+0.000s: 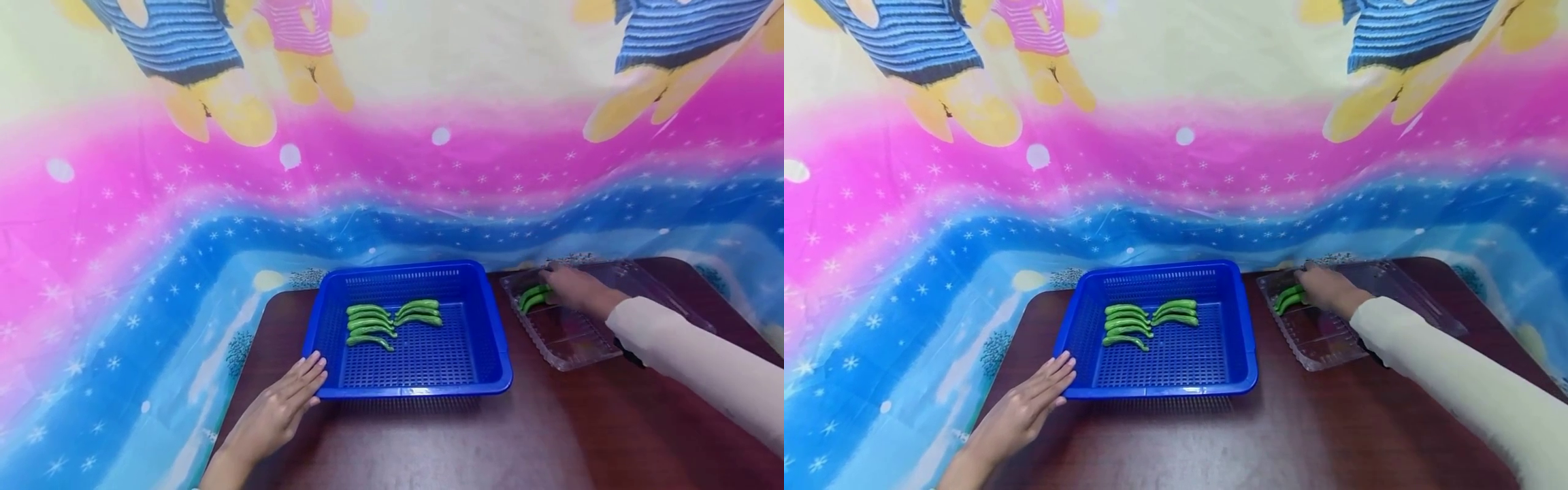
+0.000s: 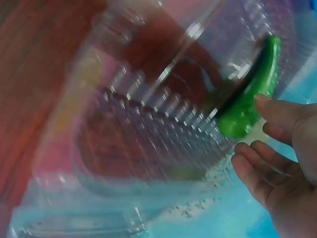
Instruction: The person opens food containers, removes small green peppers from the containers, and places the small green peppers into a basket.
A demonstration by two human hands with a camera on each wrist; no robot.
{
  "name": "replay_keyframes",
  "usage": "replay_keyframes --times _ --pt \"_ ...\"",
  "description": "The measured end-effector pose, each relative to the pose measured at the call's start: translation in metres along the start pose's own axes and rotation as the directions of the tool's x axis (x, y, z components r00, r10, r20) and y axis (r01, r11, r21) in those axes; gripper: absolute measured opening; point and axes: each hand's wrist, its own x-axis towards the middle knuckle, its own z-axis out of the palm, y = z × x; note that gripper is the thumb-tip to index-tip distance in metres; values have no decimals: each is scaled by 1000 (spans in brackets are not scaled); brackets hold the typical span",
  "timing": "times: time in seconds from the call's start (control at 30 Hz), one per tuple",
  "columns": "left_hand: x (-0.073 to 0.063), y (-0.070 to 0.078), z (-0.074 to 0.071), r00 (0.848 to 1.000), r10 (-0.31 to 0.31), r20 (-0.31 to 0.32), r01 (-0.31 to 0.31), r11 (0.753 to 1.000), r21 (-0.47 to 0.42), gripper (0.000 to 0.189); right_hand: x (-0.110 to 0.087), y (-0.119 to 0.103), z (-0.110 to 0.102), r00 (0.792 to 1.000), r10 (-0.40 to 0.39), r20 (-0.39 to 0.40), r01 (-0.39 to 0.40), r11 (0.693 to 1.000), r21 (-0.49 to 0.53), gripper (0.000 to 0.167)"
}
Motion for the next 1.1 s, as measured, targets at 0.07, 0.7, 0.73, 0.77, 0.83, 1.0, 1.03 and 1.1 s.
replay_keyframes --times 0.07,0.7,0.73,0.77,0.83,1.0,1.03,1.1 --pt "1 0 0 1000 2 2 -2 1000 6 45 -1 1 6 1000 -11 -14 10 1000 -22 43" --pt "2 1 0 1000 14 -9 -14 1000 23 45 0 5 32 996 -11 -85 3 996 -92 22" --pt "2 1 0 1000 15 -12 -15 1000 22 45 0 6 33 996 -9 -84 1 996 -89 21" --pt "1 1 0 1000 15 -12 -15 1000 23 46 0 6 33 997 -10 -82 2 996 -88 21" --pt "1 1 -1 1000 15 -11 -14 1000 26 46 0 7 33 997 -14 -75 8 997 -80 20" --pt "1 2 0 1000 11 -6 -10 1000 29 46 -1 14 24 996 -48 -73 46 998 -33 20" --pt "1 2 0 1000 8 -4 -8 1000 28 46 -1 15 21 996 -50 -73 49 999 -12 20" --pt "0 2 0 1000 8 -4 -8 1000 26 46 -2 19 15 996 -50 -70 53 998 46 19"
